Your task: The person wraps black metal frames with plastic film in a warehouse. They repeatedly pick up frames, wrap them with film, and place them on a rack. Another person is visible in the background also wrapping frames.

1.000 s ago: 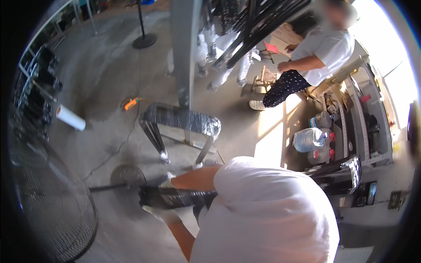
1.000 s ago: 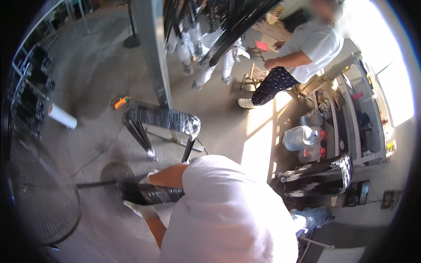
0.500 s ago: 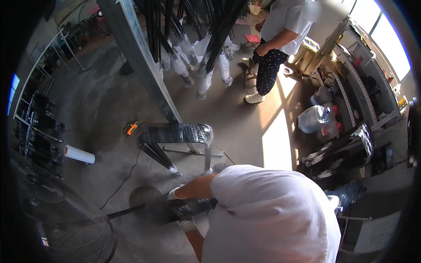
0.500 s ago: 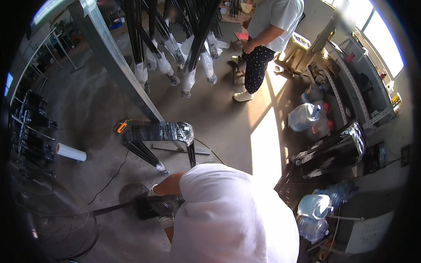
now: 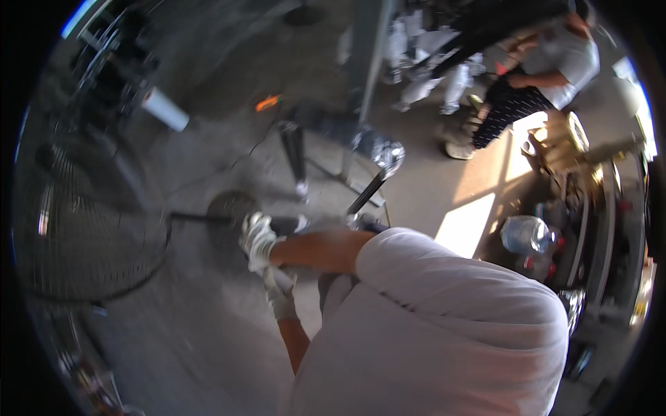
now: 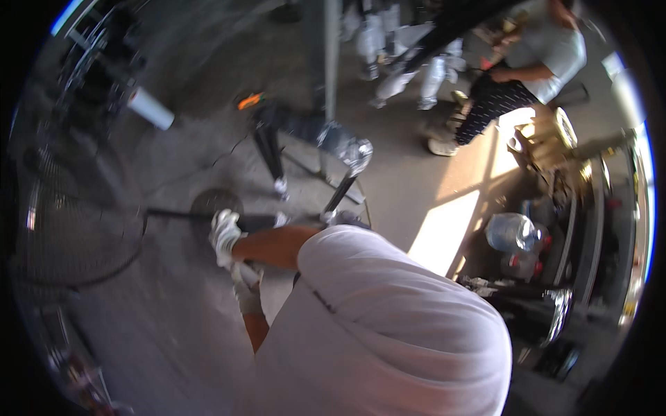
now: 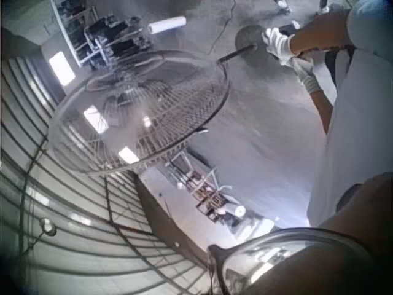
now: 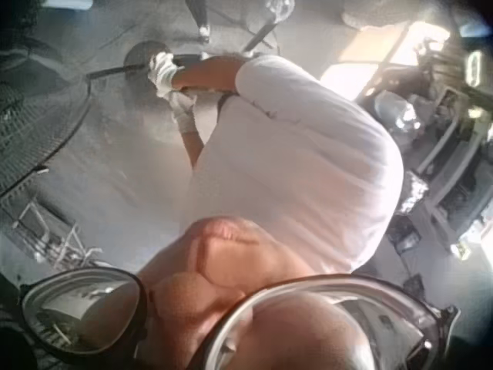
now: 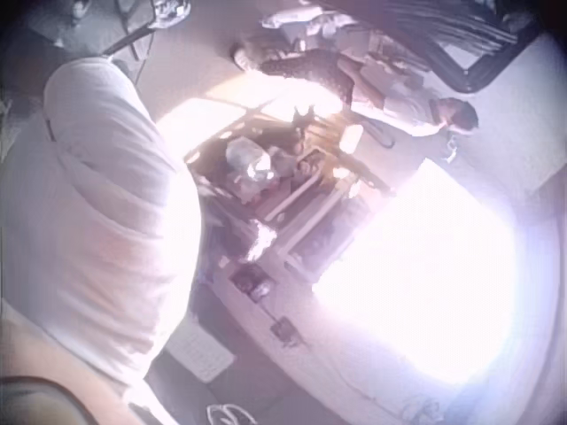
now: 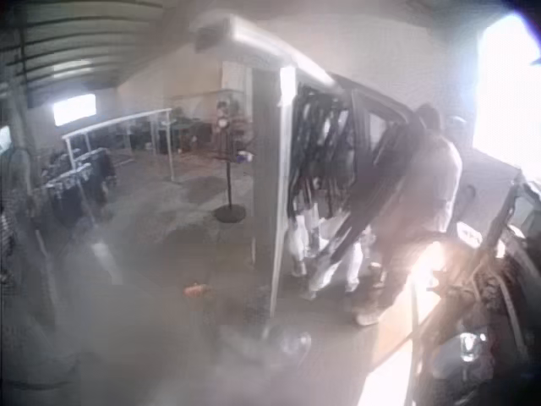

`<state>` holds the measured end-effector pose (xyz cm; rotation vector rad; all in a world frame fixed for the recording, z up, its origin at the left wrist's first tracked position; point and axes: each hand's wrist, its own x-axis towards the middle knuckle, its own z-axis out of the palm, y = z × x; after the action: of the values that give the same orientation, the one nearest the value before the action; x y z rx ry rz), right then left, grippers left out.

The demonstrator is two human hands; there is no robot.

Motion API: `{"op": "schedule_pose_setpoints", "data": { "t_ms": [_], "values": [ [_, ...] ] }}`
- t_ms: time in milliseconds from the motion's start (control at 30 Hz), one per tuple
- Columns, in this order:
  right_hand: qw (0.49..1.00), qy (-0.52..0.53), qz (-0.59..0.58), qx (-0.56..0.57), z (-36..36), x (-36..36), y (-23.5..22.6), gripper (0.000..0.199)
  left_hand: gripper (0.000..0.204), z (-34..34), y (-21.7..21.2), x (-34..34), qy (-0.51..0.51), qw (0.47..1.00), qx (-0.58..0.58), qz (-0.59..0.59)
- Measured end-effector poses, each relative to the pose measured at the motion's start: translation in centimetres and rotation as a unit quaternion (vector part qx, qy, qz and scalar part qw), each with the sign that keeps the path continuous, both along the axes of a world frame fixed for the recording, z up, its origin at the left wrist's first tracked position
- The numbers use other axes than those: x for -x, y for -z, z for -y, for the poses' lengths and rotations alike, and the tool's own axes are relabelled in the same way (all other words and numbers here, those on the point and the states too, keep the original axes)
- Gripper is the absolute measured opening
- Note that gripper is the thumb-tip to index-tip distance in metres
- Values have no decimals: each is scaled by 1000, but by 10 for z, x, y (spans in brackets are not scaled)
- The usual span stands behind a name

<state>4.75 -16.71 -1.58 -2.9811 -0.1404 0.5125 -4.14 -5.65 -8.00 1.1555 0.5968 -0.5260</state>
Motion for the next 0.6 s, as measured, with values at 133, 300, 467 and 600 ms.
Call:
{"op": "schedule_pose_setpoints", "data": {
  "t_ms": [133,300,467,600],
  "values": [
    [994,24,-102,-45,-5,-13,-25,55,56,-25,17,-5,-45,985,163,-28],
    [965,61,-92,-238,-1,-12,11,63,56,-15,-28,-10,-127,983,106,82],
    [982,-2,-75,-172,9,15,-12,58,50,-6,-15,-31,-125,979,112,117],
    [927,36,-205,-311,30,-1,-30,69,40,-20,-7,-62,88,975,-100,178]
  ]
}}
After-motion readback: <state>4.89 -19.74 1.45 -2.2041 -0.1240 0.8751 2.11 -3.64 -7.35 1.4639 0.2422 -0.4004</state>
